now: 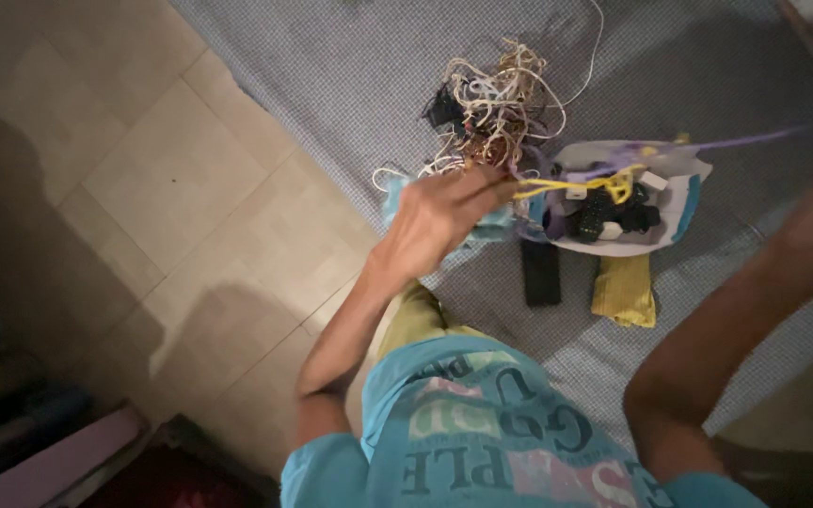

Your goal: The person wipes various small electronic items, including a remote control, power adapters, and a phone, using a blue cloth. They pick up each item from a pile of tangled wires on a table, wipe it, and place it into a white box.

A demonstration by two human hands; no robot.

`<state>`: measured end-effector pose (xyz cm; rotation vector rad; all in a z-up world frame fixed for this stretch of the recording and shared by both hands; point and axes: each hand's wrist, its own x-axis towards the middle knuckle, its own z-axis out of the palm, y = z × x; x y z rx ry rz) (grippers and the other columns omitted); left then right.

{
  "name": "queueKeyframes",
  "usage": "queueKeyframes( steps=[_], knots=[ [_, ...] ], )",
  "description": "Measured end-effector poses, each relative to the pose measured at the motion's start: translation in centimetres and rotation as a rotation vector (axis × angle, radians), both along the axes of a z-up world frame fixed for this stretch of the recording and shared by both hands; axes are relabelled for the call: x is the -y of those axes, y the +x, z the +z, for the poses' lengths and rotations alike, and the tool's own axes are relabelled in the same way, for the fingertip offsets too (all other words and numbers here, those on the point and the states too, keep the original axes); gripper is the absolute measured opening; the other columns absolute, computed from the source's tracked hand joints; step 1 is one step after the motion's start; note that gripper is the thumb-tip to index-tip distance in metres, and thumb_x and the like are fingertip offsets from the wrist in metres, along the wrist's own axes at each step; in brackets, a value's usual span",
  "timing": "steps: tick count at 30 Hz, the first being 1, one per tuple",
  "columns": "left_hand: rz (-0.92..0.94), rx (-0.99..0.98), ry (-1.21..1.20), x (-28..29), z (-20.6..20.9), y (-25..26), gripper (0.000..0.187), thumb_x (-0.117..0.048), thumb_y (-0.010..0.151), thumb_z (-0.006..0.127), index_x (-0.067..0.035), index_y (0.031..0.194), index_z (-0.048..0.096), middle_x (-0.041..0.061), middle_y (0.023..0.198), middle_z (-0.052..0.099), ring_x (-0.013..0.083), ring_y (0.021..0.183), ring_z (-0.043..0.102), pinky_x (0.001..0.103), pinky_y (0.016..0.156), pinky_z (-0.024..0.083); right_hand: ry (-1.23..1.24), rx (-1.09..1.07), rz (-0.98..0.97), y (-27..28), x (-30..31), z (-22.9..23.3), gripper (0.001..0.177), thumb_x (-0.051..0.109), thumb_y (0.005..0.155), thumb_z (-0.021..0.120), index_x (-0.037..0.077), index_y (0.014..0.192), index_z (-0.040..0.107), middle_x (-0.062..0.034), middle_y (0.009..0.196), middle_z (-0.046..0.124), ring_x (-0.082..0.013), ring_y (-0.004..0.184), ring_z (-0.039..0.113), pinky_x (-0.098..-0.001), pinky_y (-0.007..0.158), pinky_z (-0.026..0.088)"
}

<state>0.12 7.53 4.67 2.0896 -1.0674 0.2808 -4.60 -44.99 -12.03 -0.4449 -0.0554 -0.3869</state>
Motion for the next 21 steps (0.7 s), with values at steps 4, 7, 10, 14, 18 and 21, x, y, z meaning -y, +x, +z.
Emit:
queueKeyframes(
  steps=[4, 7, 10, 14, 18, 21],
  knots=[
    [0.111, 0.094, 0.221, -0.5, -3.1, -0.3, 0.034, 0.0, 0.086, 0.066, 0.001, 0.119, 0.072, 0.014, 0.103, 0.073, 0.0267, 0.083, 0.07, 0.039, 0.072, 0.057, -0.047, -0.01, -0.074, 1.5, -0.2, 1.8, 0.039, 0.02, 0.1, 0.072, 0.009, 0.135, 0.057, -0.0081, 0.121, 0.065, -0.02, 0.108, 0.062, -0.033, 0.097, 0.053],
    [0.267, 0.064, 0.181, -5.9, -4.3, 1.3, 0.032, 0.0, 0.078, 0.067, -0.001, 0.109, 0.072, 0.015, 0.108, 0.075, 0.0297, 0.084, 0.07, 0.04, 0.074, 0.056, -0.09, -0.01, -0.099, 2.0, -1.0, 3.2, 0.038, 0.018, 0.101, 0.072, 0.009, 0.135, 0.056, -0.0076, 0.12, 0.065, -0.0196, 0.108, 0.062, -0.0326, 0.097, 0.054],
    [0.523, 0.081, 0.196, -11.8, -4.0, 2.4, 0.038, -0.001, 0.076, 0.068, -0.004, 0.114, 0.072, 0.012, 0.103, 0.073, 0.0311, 0.088, 0.071, 0.041, 0.078, 0.057, -0.137, 0.035, -0.131, 3.3, -2.2, 4.6, 0.038, 0.015, 0.101, 0.071, 0.009, 0.135, 0.056, -0.0072, 0.12, 0.065, -0.0192, 0.107, 0.063, -0.0322, 0.096, 0.054],
    [0.623, 0.184, 0.343, -14.3, -8.4, 6.7, 0.026, -0.005, 0.084, 0.074, -0.007, 0.11, 0.07, 0.01, 0.099, 0.071, 0.0306, 0.084, 0.07, 0.043, 0.072, 0.055, -0.219, 0.042, -0.126, 4.0, -4.8, 5.6, 0.037, 0.012, 0.102, 0.071, 0.009, 0.135, 0.055, -0.0066, 0.12, 0.064, -0.0187, 0.107, 0.063, -0.0316, 0.095, 0.055],
    [0.724, 0.299, 0.586, -15.9, -15.2, 12.3, 0.033, -0.008, 0.08, 0.071, -0.006, 0.112, 0.066, 0.012, 0.104, 0.07, 0.03, 0.081, 0.071, 0.043, 0.065, 0.055, -0.318, 0.074, -0.15, 4.9, -7.9, 7.4, 0.036, 0.009, 0.103, 0.07, 0.009, 0.135, 0.055, -0.0061, 0.119, 0.064, -0.0182, 0.106, 0.064, -0.031, 0.094, 0.056],
    [0.81, 0.143, 0.521, -16.0, -16.9, 13.8, 0.032, -0.002, 0.089, 0.067, -0.006, 0.121, 0.063, 0.016, 0.111, 0.07, 0.0321, 0.08, 0.071, 0.042, 0.064, 0.056, -0.422, 0.089, -0.184, 5.4, -8.1, 9.6, 0.036, 0.006, 0.103, 0.07, 0.009, 0.136, 0.054, -0.0056, 0.119, 0.064, -0.0178, 0.106, 0.064, -0.0306, 0.093, 0.056]
  ],
)
